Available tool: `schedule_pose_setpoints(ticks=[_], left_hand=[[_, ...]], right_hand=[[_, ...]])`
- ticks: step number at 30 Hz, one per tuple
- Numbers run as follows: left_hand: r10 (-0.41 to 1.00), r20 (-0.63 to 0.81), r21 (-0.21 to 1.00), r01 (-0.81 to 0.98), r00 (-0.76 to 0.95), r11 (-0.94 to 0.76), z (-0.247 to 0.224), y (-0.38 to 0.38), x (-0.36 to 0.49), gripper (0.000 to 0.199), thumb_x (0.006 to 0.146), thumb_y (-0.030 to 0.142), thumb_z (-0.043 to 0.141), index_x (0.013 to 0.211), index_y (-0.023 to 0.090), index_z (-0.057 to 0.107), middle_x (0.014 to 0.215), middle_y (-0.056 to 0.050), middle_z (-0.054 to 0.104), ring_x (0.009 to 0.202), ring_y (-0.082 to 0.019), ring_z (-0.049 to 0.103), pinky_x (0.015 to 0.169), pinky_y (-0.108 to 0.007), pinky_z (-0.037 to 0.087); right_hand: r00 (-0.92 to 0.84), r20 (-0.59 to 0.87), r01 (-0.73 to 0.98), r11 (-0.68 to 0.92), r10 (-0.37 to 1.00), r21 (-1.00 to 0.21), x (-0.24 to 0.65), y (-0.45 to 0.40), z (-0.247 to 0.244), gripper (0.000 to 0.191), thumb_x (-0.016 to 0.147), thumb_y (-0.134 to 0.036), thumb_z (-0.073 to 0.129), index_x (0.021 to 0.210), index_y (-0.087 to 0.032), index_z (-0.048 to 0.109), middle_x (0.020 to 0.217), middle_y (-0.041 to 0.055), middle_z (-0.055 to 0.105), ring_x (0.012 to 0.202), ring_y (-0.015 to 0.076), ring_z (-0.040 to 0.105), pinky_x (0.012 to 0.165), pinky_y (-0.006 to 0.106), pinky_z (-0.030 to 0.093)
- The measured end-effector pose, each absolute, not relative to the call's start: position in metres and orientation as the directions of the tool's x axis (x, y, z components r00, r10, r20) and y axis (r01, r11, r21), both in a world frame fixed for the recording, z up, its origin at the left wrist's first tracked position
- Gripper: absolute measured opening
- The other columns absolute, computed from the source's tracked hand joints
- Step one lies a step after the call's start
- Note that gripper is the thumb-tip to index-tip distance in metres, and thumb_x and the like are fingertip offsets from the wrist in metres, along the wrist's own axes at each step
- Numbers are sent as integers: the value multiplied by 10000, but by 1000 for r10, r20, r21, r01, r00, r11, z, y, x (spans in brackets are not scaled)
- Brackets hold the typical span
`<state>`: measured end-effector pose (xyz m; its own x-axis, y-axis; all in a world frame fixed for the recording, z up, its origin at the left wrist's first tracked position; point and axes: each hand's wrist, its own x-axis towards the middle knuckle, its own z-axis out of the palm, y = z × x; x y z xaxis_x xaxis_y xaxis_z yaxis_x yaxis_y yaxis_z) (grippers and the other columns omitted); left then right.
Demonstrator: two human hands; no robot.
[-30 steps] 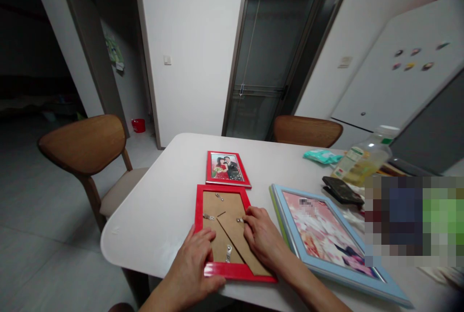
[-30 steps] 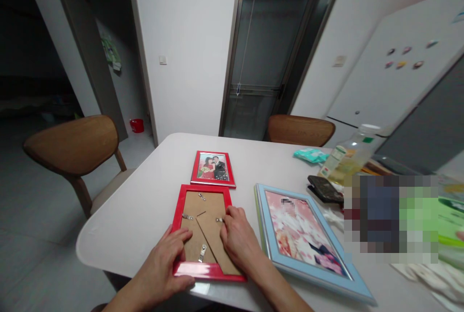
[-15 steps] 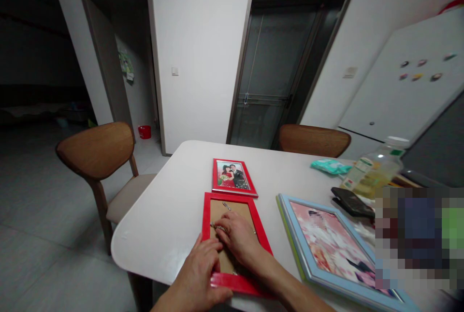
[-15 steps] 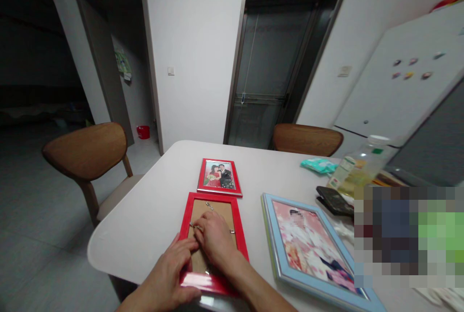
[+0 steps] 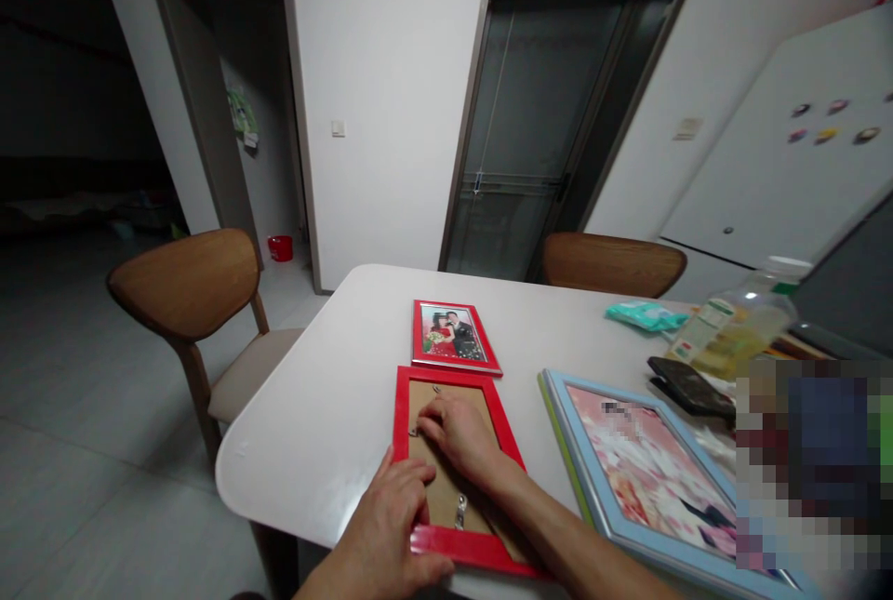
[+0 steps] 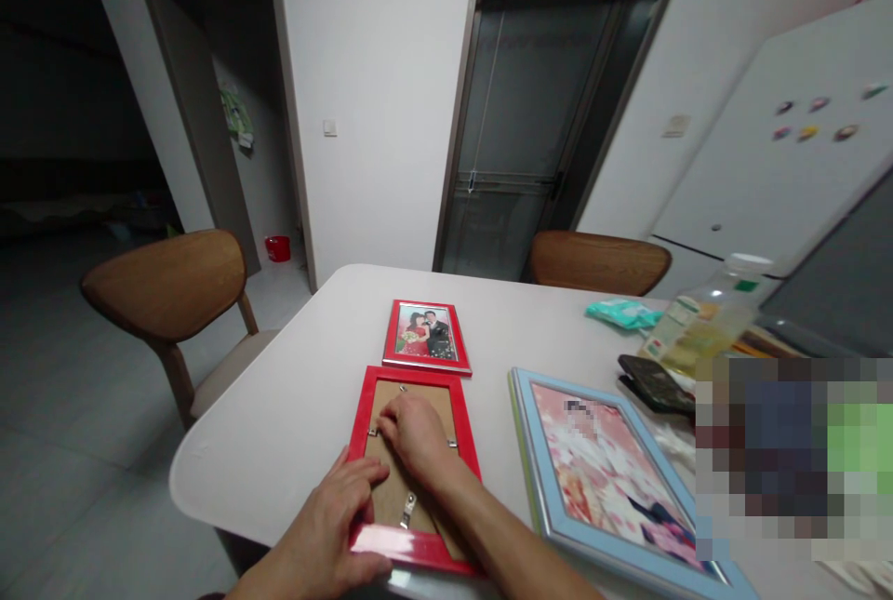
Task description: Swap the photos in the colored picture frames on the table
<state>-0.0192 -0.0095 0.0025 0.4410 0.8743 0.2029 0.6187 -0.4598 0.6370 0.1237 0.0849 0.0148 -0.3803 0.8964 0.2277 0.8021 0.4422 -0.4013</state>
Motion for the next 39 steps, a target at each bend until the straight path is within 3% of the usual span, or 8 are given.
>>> schedule_pose_setpoints(ticks=[11,17,20,22,24,29,34,39], left_hand=[[868,241,585,648,435,-487,-1,-10,-17,277,497,237,708,706,172,538,1145,-104,535,1087,-251,442,977,-450,231],[862,262,484,713,435,-507,0,-14,-6,459,467,292,745,850,149,536,1115,-151,542,1052,-315,469,939,-539,260],[817,385,472,670,429,-573,1,-15,-14,369,559,315,698,847,159,525,1024,-131,579,973,-295,521,896,-528,328],[801,464,523,613,377,-592,6,-16,-22,258,629,328,649,789,176,514,975,-112,585,931,-273,535,841,-475,398],[823,506,634,535,258,-558,12,-16,-24,190,687,347,592,723,190,492,973,-103,571,925,-261,529,783,-415,440],[898,436,898,35,65,-438,26,-26,11,343,708,533,498,674,192,477,1060,-116,528,968,-280,515,760,-361,446],[937,349,907,-252,2,-337,46,-36,46,409,606,484,650,870,203,513,1170,-104,486,1094,-293,437,861,-375,400],[963,260,898,-383,69,-215,67,-25,66,587,660,404,632,1163,215,393,1219,-105,457,1099,-267,443,867,-347,423]], right_hand=[[-19,218,878,121,976,-463,135,132,-1,133,705,-237,500,684,-141,589,716,99,627,680,177,551,588,253,326],[-33,255,765,188,966,-616,144,127,11,153,682,-262,504,617,-152,588,647,59,628,623,159,550,588,246,362],[3,318,682,231,948,-694,169,110,23,249,731,-334,425,774,-159,597,805,62,641,732,159,564,652,247,396],[136,298,503,193,945,-842,184,90,26,326,741,-393,392,876,-158,573,882,72,628,779,165,565,666,258,415],[239,131,119,104,962,-987,187,64,24,361,706,-451,437,881,-163,567,829,63,634,715,166,576,624,267,431],[-96,-178,-511,-202,979,-835,137,8,14,360,694,-477,487,772,-142,594,621,32,621,528,129,556,514,247,426],[-27,-220,-735,-169,975,-657,138,1,30,270,671,-410,552,638,-143,573,470,-15,554,444,108,529,429,206,404],[118,-117,-553,-33,986,-833,232,3,59,325,673,-281,582,990,-220,541,710,-11,664,633,151,621,581,256,475]])
